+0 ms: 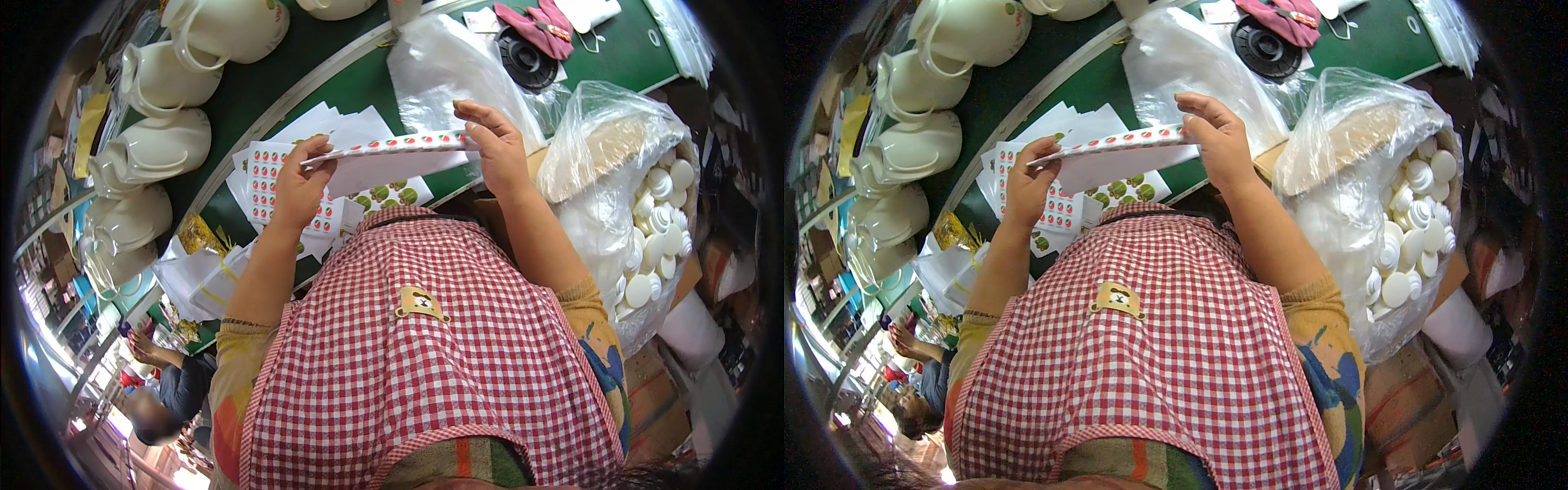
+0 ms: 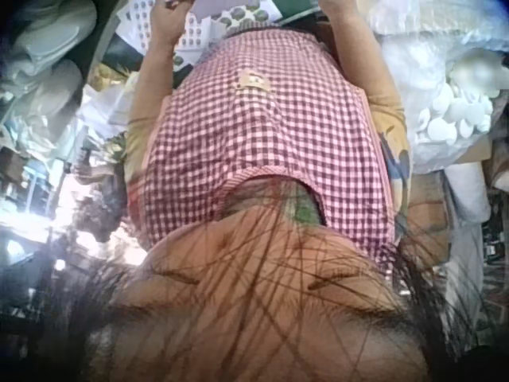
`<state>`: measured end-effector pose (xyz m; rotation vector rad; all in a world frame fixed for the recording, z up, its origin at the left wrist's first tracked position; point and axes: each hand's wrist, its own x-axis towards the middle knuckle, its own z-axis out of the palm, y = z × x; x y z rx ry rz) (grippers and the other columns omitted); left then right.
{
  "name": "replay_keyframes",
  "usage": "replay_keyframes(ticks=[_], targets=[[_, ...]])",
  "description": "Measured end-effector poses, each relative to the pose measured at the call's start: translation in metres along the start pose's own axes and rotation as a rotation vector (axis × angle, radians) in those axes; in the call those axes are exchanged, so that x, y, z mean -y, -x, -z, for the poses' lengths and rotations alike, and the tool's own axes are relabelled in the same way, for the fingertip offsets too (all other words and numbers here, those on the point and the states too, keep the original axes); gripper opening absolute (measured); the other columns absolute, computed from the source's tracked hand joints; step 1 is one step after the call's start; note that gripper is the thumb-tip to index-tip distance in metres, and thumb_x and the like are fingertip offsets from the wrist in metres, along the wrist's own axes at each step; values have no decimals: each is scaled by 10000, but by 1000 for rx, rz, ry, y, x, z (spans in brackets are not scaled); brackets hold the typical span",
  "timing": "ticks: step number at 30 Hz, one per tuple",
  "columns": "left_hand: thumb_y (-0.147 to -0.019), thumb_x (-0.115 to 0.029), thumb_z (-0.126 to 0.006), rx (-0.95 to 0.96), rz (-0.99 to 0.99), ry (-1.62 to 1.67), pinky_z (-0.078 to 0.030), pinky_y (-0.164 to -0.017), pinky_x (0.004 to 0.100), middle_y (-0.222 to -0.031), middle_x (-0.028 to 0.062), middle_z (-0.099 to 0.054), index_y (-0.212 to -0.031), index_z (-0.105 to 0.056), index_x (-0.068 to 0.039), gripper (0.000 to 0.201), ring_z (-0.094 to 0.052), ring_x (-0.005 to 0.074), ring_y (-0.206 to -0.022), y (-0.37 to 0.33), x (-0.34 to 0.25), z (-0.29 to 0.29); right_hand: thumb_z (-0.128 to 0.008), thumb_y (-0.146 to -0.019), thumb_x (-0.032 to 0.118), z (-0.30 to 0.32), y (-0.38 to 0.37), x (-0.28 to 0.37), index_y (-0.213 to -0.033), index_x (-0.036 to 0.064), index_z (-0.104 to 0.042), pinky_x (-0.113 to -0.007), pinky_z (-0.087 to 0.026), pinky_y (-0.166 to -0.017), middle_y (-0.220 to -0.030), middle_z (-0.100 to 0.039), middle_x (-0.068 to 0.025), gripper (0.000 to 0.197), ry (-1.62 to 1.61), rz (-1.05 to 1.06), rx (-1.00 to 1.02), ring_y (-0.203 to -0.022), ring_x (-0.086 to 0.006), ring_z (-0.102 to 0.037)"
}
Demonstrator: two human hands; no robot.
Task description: The person picks up white plastic pitchers from a table, peels small round stickers from a sheet, and applies one sticker to each pitcher. After applying the sticker, the person places the pitcher back on the table. The process is repeated for several pitchers.
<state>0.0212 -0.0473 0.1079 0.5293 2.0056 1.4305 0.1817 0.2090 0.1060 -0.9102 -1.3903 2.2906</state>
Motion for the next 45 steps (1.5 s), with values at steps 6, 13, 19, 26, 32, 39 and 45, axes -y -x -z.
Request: replay_keyframes(ticks=[6, 13, 19, 26, 32, 39, 45], targets=[[-882, -20, -550, -15, 238, -61, -455, -886, 278, -1096, 77, -612, -1197, -579, -57, 319, -577, 156, -988, -7, 1, -1, -570, -906, 112, -7, -29, -18, -1142, 14, -631, -273, -432, -886, -1086, -638, -58, 263, 102, 52, 27, -996, -130, -562], [-841, 31, -561, -125, 104, 109, -470, -838, 257, -1015, 90, -638, -1096, -632, -48, 276, -598, 136, -930, -22, 25, 6, -604, -910, 152, -5, -49, -1, -1105, 13, -645, -226, -406, -854, -1031, -626, -26, 243, 279, 88, -39, -946, -84, -532], [-723, 124, -616, -178, -474, -180, -480, -858, 317, -1020, 82, -636, -1006, -641, -57, 337, -607, 220, -959, -33, 6, 36, -607, -904, 164, 26, -59, 22, -1099, 41, -657, -225, -409, -797, -1013, -648, -5, 236, 339, 106, -81, -917, -78, -538], [-618, 99, -609, -60, -755, -703, -411, -952, 433, -1165, 110, -613, -1069, -641, -90, 490, -537, 329, -1118, -26, 66, 23, -602, -903, 171, 24, -73, 30, -1090, 39, -656, -234, -413, -788, -1039, -668, -29, 235, 383, 77, 11, -935, -91, -568], [-637, 57, -573, -6, -632, -756, -378, -982, 448, -1214, 116, -587, -1143, -596, -88, 527, -517, 309, -1152, -25, 97, 8, -610, -892, 171, 28, -89, 35, -1081, 29, -655, -226, -414, -797, -1009, -670, -24, 240, 442, 62, 49, -915, -90, -572], [-720, 12, -600, -153, -597, -684, -409, -961, 430, -1208, 153, -589, -1185, -571, -35, 467, -539, 348, -1114, -23, 78, -1, -625, -872, 282, 11, -79, 6, -935, 71, -697, -250, -438, -666, -853, -677, -11, 232, 596, -269, 184, -758, -94, -586], [-730, 5, -625, -145, -594, -573, -410, -984, 445, -1248, 187, -556, -1252, -516, -8, 534, -524, 378, -1136, -13, 58, -41, -690, -840, 337, -76, -24, -72, -1263, 70, -466, -324, -466, -739, -1151, -580, -64, 548, -132, -641, 306, -947, -152, -553]])
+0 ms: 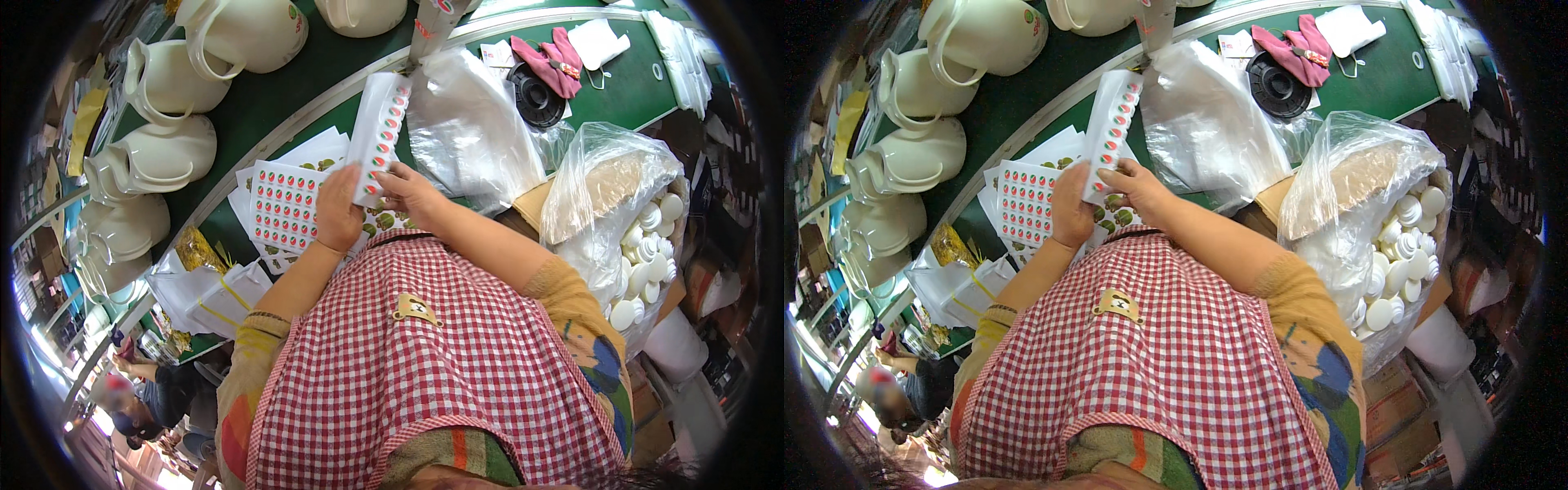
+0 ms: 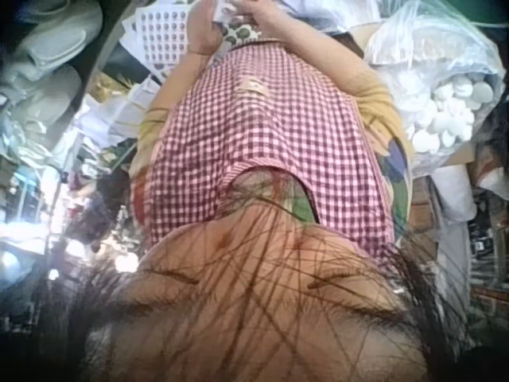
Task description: The person picks up white plastic pitchers from a table, peels small round stickers from a sheet, and applies one sticker to each pitcher. After applying the sticker, the person places the pitcher back on the table. The process is repeated for several pitchers.
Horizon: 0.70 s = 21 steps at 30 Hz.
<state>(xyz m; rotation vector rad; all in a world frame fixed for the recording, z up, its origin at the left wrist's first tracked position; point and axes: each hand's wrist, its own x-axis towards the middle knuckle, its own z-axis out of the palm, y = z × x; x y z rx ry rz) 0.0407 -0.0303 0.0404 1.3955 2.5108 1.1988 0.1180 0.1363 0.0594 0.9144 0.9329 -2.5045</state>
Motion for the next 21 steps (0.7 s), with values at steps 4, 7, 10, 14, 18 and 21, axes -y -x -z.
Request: replay_keyframes(ticks=[4, 7, 10, 14, 18, 21], targets=[[-698, -38, -628, 153, 10, 118, -346, -1046, 445, -1353, 208, -456, -1350, -405, 6, 690, -458, 380, -1218, 18, -3, -3, -687, -810, 112, 3, -8, -2, -1122, 40, -562, -310, -505, -713, -979, -634, -48, 343, 26, 85, -267, -815, -162, -610], [-723, -74, -667, 133, 131, 137, -287, -1084, 416, -1413, 208, -395, -1395, -332, 1, 755, -385, 347, -1302, 9, 8, 22, -681, -740, 49, 19, 6, 21, -1035, 44, -625, -301, -500, -708, -888, -652, -58, 300, 457, 93, -261, -767, -154, -609], [-735, -290, -718, -87, 397, 254, -260, -1102, 438, -1481, 167, -302, -1449, -253, -51, 885, -330, 313, -1346, -32, 6, 48, -685, -681, 47, 43, 19, 47, -1062, 29, -626, -279, -486, -748, -886, -654, -51, 386, 776, 77, 22, -800, -136, -603], [-708, -277, -774, 153, 848, 684, -466, -864, 342, -1160, 117, -555, -1266, -472, -11, 688, -556, 228, -1009, -54, 21, 54, -716, -645, 62, 57, 15, 93, -1077, 29, -625, -285, -482, -744, -886, -645, -45, 443, 997, -38, 220, -797, -151, -601], [-740, -271, -752, 317, 1062, 569, -476, -714, 299, -865, 53, -638, -987, -637, -6, 379, -588, 173, -767, -31, 47, 11, -736, -666, 173, 85, -12, 105, -1114, 61, -628, -352, -498, -798, -989, -667, -126, 474, 1434, 145, -27, -924, -261, -633], [-759, -243, -745, 335, 966, 193, -474, -687, 278, -819, 57, -640, -958, -647, -6, 325, -586, 139, -747, -20, 59, -5, -709, -722, 252, 102, -5, 131, -1066, 82, -653, -354, -508, -782, -994, -675, -120, 387, 1454, 489, -295, -898, -286, -645]])
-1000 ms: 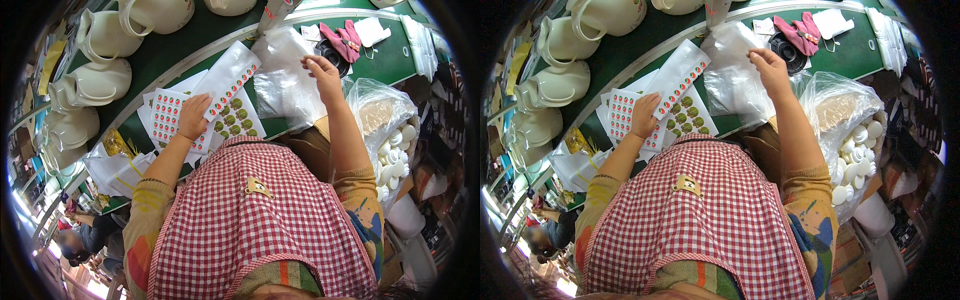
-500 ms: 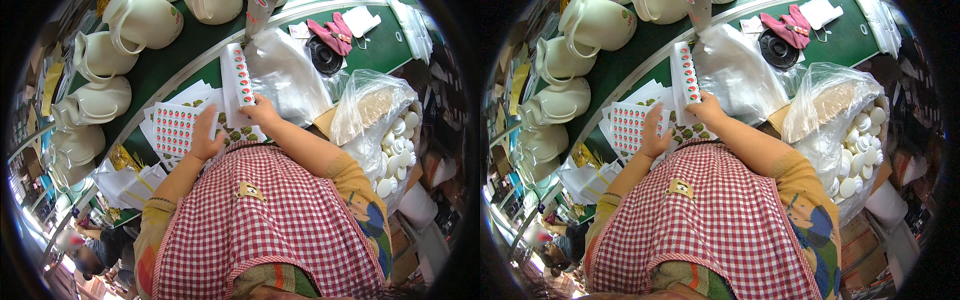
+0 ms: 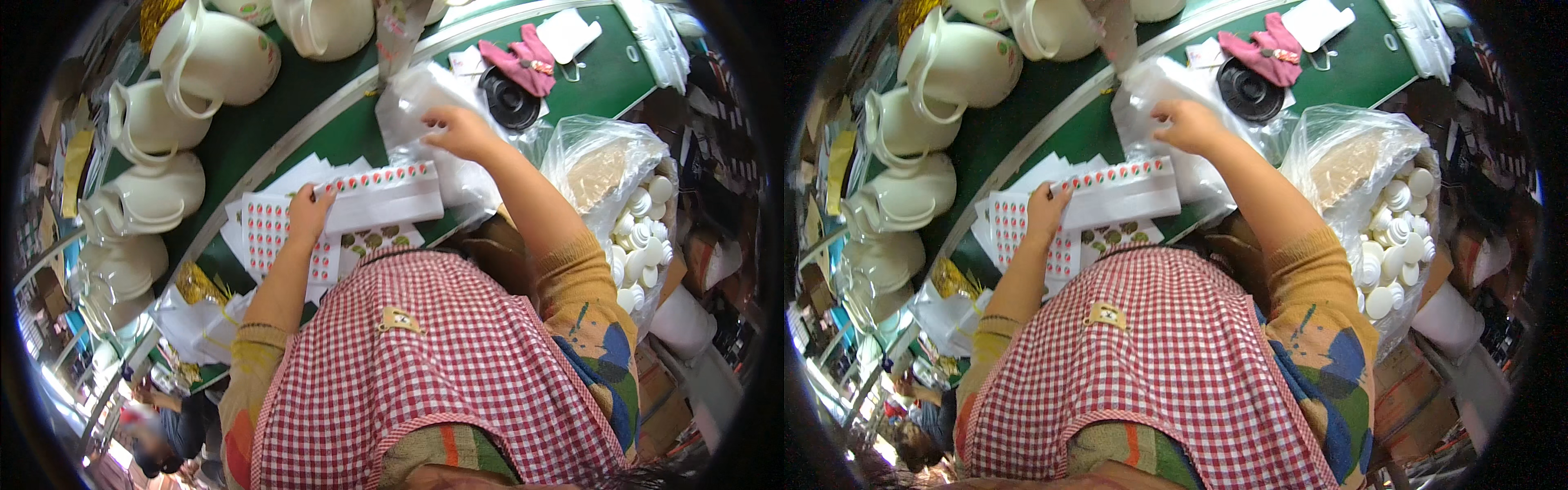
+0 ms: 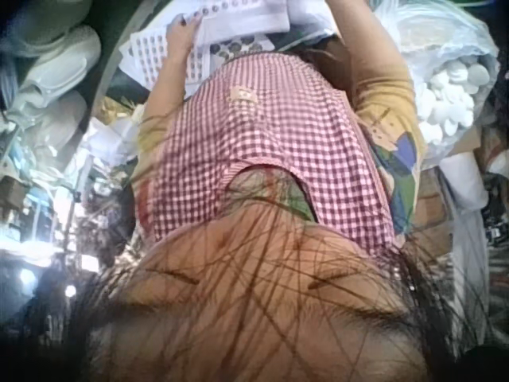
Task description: The person picks up white plastic pitchers from a table, peels small round stickers from a sheet, and applies one sticker to each pitcher. After applying the sticker, the person places the pitcher back on the table. The process is repeated for several pitchers.
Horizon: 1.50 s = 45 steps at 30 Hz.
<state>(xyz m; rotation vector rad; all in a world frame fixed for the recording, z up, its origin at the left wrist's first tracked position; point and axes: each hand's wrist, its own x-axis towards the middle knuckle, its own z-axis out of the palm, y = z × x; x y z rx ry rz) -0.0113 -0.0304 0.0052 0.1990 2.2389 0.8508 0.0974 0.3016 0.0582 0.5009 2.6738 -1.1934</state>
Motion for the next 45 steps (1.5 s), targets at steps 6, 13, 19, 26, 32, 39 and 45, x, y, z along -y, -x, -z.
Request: replay_keyframes(ticks=[6, 13, 19, 26, 32, 39, 45], targets=[[-729, -190, -765, -214, -73, 178, -494, -745, 296, -1063, 125, -603, -1246, -483, 8, 621, -597, 194, -817, 3, 21, -1, -685, -780, 294, 125, -52, 12, -1034, 2, -653, -342, -516, -738, -871, -691, -151, 388, -93, -20, -762, -787, -264, -663], [-798, -100, -685, -295, -138, 202, -484, -778, 277, -1261, 127, -493, -1259, -493, -15, 507, -553, 167, -969, 13, 3, 34, -771, -676, 277, 153, -155, -11, -974, -27, -632, -313, -515, -679, -853, -672, -145, 448, -443, 7, -715, -750, -203, -639], [-848, -37, -616, -128, -343, 339, -485, -801, 267, -990, 73, -638, -1071, -608, -4, 226, -596, 135, -867, 32, -40, 27, -707, -756, 95, 136, -103, 39, -932, -12, -587, -261, -455, -682, -849, -621, -56, 238, -1023, 202, -737, -741, -116, -562], [-740, -36, -709, 7, -975, 93, -414, -976, 375, -1215, 156, -567, -1208, -539, -21, 499, -540, 307, -1141, 53, -172, -9, -560, -851, 27, 98, 24, 96, -1084, -14, -493, -280, -468, -792, -976, -590, -81, 245, -1028, 172, -762, -883, -127, -570], [-781, -138, -711, -178, -1255, 446, -329, -1046, 419, -1445, 217, -308, -1173, -463, -37, 474, -419, 342, -1262, 59, -243, -88, -518, -886, 9, 42, 97, 144, -1206, -17, -398, -279, -477, -870, -1115, -570, -115, 343, -1142, 230, -790, -979, -153, -585], [-694, 145, -426, 50, -965, 903, -319, -1058, 401, -1213, 173, -581, -879, -524, -14, 263, -475, 299, -1260, 92, -195, -28, -717, -788, 149, 106, 192, 132, -971, -1, -652, -345, -520, -747, -910, -685, -136, 245, -112, 672, -824, -848, -271, -671], [-664, 174, -385, 234, -907, 716, -345, -1039, 382, -1127, 131, -617, -893, -542, -3, 329, -496, 305, -1247, 141, -159, 21, -754, -749, 419, 109, 170, 116, -1427, 81, -347, -420, -258, -1100, -1425, -359, -186, 859, -494, 337, -216, -1341, -320, -316]])
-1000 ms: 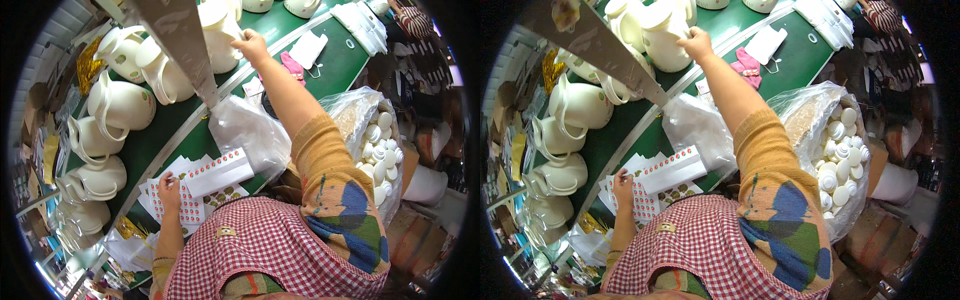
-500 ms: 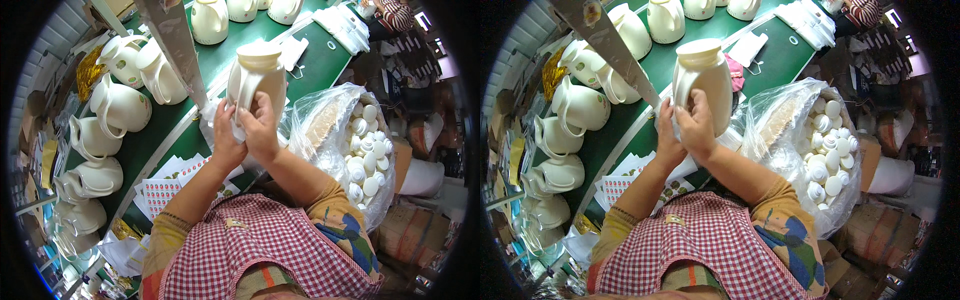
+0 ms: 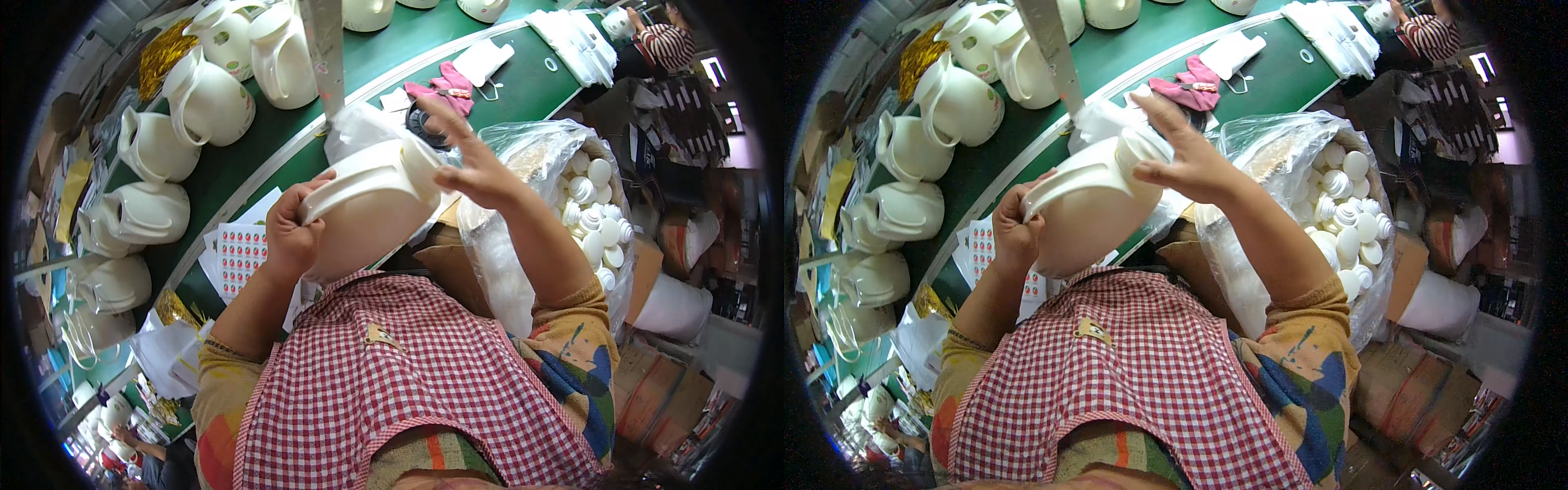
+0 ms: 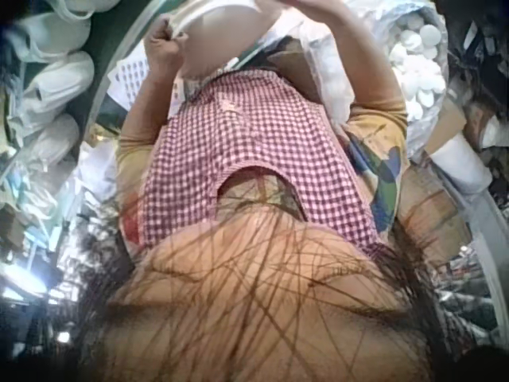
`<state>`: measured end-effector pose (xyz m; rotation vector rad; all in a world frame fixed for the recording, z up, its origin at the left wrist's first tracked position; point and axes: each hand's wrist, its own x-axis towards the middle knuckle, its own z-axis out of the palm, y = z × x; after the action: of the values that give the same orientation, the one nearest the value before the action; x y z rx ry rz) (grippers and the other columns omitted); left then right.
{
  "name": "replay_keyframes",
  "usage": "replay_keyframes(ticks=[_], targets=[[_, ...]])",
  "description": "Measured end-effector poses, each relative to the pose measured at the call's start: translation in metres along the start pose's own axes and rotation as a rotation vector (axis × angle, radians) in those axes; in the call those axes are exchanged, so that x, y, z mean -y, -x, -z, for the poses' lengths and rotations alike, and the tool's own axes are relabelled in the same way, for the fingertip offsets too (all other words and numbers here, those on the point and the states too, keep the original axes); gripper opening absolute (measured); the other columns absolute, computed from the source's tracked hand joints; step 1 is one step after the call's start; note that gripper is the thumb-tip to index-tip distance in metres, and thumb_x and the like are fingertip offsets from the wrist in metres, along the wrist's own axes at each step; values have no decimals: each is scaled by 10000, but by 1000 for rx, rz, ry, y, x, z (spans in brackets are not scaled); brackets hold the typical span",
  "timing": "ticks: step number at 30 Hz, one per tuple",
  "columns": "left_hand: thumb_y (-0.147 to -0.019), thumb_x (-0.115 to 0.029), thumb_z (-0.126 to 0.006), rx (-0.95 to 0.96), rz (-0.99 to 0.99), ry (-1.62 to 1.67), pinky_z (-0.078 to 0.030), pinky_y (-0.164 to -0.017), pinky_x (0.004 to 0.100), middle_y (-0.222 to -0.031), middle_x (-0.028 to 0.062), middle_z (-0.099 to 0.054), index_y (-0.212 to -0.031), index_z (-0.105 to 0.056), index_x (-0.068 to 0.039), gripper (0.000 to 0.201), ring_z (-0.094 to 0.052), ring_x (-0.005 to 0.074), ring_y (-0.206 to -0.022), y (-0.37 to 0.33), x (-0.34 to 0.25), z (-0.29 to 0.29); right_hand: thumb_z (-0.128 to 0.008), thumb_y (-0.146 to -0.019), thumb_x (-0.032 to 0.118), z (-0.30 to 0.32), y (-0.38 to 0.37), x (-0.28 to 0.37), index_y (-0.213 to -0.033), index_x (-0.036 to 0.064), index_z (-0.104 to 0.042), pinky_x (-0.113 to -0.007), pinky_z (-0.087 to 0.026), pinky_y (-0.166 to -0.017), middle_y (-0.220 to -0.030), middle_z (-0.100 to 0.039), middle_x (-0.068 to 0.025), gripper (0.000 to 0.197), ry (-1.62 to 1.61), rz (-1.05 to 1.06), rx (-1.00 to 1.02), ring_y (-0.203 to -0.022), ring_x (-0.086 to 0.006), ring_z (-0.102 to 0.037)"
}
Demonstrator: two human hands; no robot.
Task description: The person picks up white plastic pitchers from a table, peels small round stickers from a sheet, and applies one sticker to each pitcher. After applying the sticker, the person places the pitcher back on the table. The process is repeated for several pitchers.
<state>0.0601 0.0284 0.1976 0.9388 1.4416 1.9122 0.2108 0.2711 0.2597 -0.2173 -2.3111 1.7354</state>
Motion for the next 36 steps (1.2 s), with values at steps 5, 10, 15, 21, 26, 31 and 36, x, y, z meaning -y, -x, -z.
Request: replay_keyframes(ticks=[5, 10, 15, 21, 26, 31, 36], targets=[[-640, 173, -403, -19, 281, -57, -393, -995, 312, -1210, 164, -612, -891, -563, -14, 351, -540, 214, -1171, 31, -18, 15, -678, -730, 376, -35, 15, -19, -1343, 15, -470, -379, -311, -1061, -1326, -469, -156, 741, 59, 47, 137, -1251, -259, -433], [-596, 173, -411, 50, 231, 145, -393, -992, 321, -1196, 156, -623, -900, -582, -21, 399, -542, 199, -1170, 42, -12, 27, -668, -683, 312, -50, 25, -17, -1303, 8, -519, -396, -351, -1024, -1293, -498, -186, 706, 189, 235, 91, -1195, -306, -477], [-584, 54, -500, 140, 251, 274, -424, -924, 294, -1075, 122, -672, -882, -601, -36, 327, -581, 153, -1066, 44, -6, 36, -675, -681, 302, -49, 22, -15, -1281, 29, -538, -432, -410, -948, -1223, -545, -204, 674, 305, 487, 166, -1120, -354, -517], [-606, -87, -746, 243, 381, 298, -382, -993, 335, -969, 110, -691, -875, -602, -72, 305, -591, 209, -1079, 34, -4, 46, -679, -627, 285, -47, 25, -15, -1264, 81, -556, -452, -424, -936, -1241, -539, -178, 680, 424, 616, 202, -1101, -364, -518], [-569, -96, -777, 331, 468, 345, -430, -809, 265, -889, 82, -693, -848, -588, -79, 337, -605, 135, -803, 15, -7, 51, -692, -611, 280, -44, 25, -10, -1245, 167, -580, -463, -430, -925, -1275, -520, -142, 654, 461, 691, 288, -1112, -355, -507], [-533, -23, -727, 396, 547, 402, -413, -708, 238, -869, 71, -679, -817, -565, -80, 332, -564, 123, -720, -8, -2, 54, -693, -611, 285, -43, 20, -12, -1269, 219, -564, -467, -436, -879, -1303, -512, -132, 674, 460, 819, 354, -1104, -329, -513], [-462, 0, -570, 352, 618, 403, -418, -785, 233, -889, 102, -681, -784, -573, -29, 323, -579, 153, -803, -13, 12, 50, -689, -633, 295, -40, 17, -20, -1275, 184, -557, -467, -429, -892, -1320, -504, -147, 664, 498, 862, 350, -1102, -336, -516]])
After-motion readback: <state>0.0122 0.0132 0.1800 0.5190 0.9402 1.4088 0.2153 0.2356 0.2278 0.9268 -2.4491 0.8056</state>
